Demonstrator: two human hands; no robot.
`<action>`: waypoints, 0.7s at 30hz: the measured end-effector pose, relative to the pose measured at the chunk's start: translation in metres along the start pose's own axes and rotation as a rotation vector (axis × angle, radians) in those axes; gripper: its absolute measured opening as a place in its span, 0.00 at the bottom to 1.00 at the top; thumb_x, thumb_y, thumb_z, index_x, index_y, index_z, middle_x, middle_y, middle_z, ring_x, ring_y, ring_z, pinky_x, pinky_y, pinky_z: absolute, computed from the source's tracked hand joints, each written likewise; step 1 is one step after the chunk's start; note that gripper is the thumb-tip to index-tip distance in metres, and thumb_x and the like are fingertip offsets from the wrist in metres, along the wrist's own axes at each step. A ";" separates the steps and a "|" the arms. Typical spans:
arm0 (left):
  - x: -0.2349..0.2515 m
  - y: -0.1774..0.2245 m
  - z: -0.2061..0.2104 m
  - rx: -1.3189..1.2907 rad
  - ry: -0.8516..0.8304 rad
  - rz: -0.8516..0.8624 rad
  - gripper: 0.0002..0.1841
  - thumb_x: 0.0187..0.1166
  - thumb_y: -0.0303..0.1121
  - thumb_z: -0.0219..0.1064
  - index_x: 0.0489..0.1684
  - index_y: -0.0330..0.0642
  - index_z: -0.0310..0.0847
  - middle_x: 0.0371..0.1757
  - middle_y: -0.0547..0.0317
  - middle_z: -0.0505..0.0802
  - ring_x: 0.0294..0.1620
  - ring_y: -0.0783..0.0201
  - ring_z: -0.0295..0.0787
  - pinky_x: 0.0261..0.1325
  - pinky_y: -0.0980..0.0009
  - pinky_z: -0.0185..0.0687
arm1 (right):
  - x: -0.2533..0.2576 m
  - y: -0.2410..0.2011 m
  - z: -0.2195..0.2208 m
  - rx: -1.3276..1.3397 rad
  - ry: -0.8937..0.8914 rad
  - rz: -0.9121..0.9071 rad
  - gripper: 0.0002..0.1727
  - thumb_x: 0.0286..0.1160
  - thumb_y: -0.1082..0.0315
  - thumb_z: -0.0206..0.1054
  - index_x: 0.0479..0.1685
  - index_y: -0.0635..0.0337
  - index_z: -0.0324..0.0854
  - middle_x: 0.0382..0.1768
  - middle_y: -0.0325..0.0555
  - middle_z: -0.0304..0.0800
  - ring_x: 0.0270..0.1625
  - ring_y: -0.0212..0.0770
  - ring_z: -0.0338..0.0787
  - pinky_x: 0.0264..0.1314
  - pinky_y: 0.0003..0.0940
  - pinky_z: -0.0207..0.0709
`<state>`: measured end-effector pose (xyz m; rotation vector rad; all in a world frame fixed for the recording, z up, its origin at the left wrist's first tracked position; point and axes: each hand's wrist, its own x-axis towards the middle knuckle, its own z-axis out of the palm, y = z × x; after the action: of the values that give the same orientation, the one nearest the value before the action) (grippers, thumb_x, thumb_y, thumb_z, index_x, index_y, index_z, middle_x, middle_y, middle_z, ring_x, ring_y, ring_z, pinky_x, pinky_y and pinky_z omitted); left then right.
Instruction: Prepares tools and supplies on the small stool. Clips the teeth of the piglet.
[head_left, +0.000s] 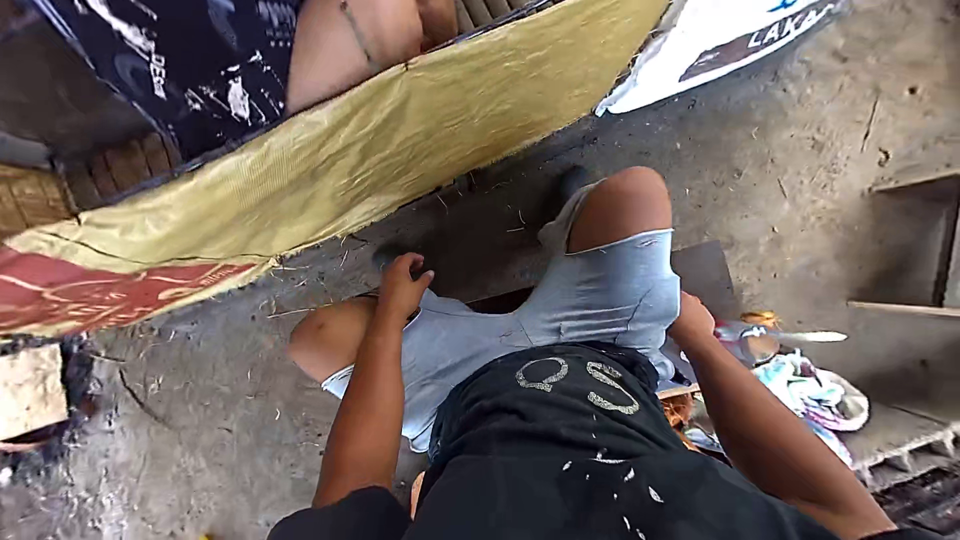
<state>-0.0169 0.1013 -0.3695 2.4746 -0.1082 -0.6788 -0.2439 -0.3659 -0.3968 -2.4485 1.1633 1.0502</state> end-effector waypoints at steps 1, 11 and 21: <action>0.001 -0.001 -0.001 -0.015 -0.003 0.000 0.22 0.79 0.39 0.73 0.68 0.38 0.81 0.66 0.45 0.89 0.69 0.49 0.85 0.72 0.44 0.80 | 0.000 0.005 -0.001 -0.031 -0.029 -0.015 0.26 0.79 0.52 0.65 0.61 0.68 0.83 0.60 0.72 0.88 0.64 0.72 0.87 0.57 0.78 0.76; 0.019 0.004 -0.005 -0.045 -0.056 0.056 0.20 0.80 0.38 0.73 0.66 0.39 0.81 0.63 0.45 0.89 0.66 0.50 0.86 0.68 0.46 0.82 | -0.080 0.019 -0.138 0.099 0.053 -0.157 0.16 0.73 0.59 0.74 0.28 0.66 0.87 0.31 0.67 0.87 0.40 0.68 0.86 0.42 0.76 0.72; 0.009 -0.006 -0.001 -0.094 -0.034 0.011 0.21 0.78 0.38 0.74 0.66 0.37 0.81 0.63 0.45 0.90 0.65 0.52 0.88 0.70 0.47 0.82 | -0.149 -0.040 -0.221 0.418 0.545 -0.631 0.17 0.79 0.46 0.68 0.40 0.47 0.92 0.25 0.39 0.88 0.23 0.36 0.81 0.26 0.46 0.74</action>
<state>-0.0097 0.1048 -0.3762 2.3712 -0.1009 -0.7058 -0.1659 -0.3593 -0.1390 -2.5196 0.5471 -0.0409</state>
